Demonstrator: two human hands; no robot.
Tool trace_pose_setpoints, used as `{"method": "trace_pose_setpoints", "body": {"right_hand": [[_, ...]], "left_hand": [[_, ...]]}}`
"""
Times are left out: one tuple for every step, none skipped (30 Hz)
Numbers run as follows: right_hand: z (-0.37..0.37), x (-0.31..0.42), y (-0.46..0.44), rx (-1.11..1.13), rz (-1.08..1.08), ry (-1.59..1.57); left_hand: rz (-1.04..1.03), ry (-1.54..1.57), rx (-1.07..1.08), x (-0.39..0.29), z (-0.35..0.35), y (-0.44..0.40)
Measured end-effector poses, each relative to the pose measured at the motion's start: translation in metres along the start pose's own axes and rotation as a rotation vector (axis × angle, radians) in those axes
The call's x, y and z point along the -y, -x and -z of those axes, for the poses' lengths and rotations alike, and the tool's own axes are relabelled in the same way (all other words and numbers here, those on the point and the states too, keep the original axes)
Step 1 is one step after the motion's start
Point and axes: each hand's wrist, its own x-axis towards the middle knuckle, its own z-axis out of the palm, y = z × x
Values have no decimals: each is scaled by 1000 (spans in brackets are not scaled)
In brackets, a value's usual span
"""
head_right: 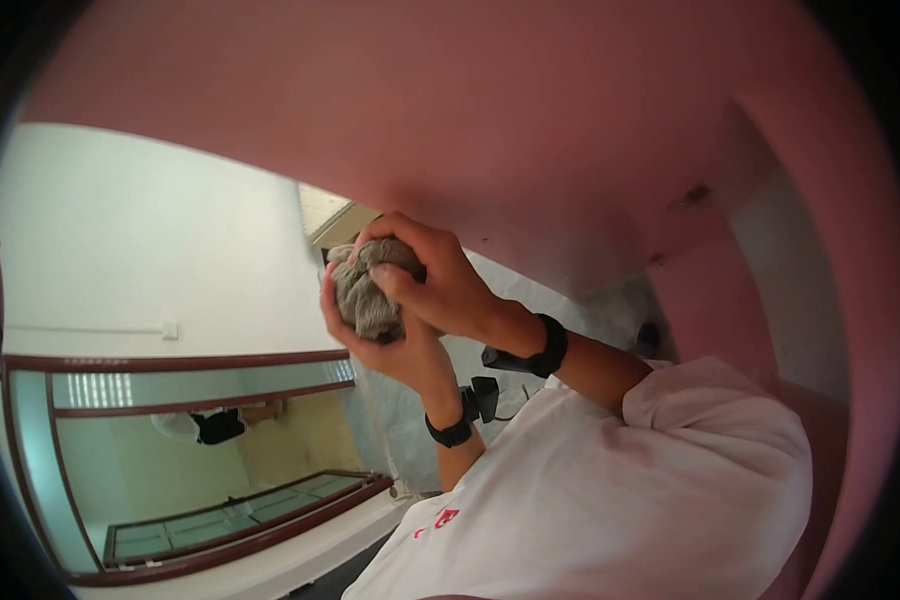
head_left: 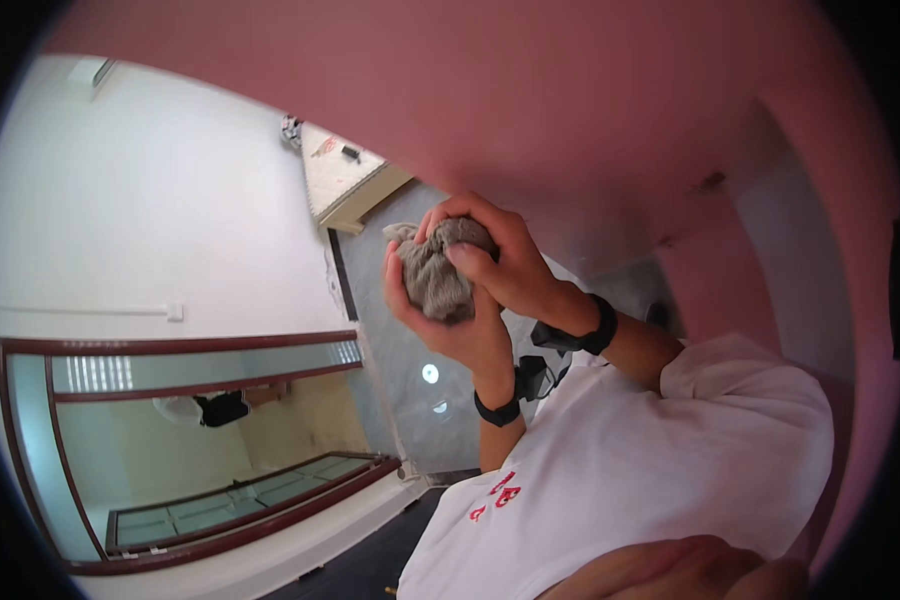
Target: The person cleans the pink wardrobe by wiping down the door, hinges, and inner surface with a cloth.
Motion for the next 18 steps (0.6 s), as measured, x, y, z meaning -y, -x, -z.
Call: {"method": "trace_pose_setpoints", "body": {"right_hand": [[4,13,-1,-17,3,23],[12,25,-1,-4,99,7],[22,37,1,12,199,-6],[36,47,3,0,211,26],[53,56,6,-83,313,175],[68,65,8,-158,413,320],[81,76,11,-231,382,273],[95,85,12,-266,347,206],[112,94,14,-297,310,137],[131,104,20,-300,273,154],[149,114,28,-307,235,167],[161,120,36,-300,234,165],[169,126,44,-524,257,202],[175,130,48,-750,279,239],[179,131,44,-748,277,238],[181,133,38,-893,414,224],[183,133,34,-1036,550,207],[187,131,31,-1032,540,206]], "left_hand": [[-30,78,-39,-9,-5,-1],[-23,105,-22,-17,-10,-1],[-150,140,24,-26,-15,-1],[-282,178,63,-32,-24,0],[-356,246,80,-32,-37,4],[-356,276,77,-35,-48,4],[-436,301,212,-39,-60,5],[-517,319,342,-46,-72,5],[-531,416,392,-52,-94,9],[-511,468,455,-62,-113,13],[-467,475,563,-73,-126,15],[-474,526,600,-79,-146,20],[-483,577,639,-86,-163,26],[-484,576,636,-95,-172,32],[-439,578,677,-105,-181,36],[-387,579,717,-113,-186,39],[-446,507,672,-119,-191,38],[-438,501,668,-115,-197,39]]}}
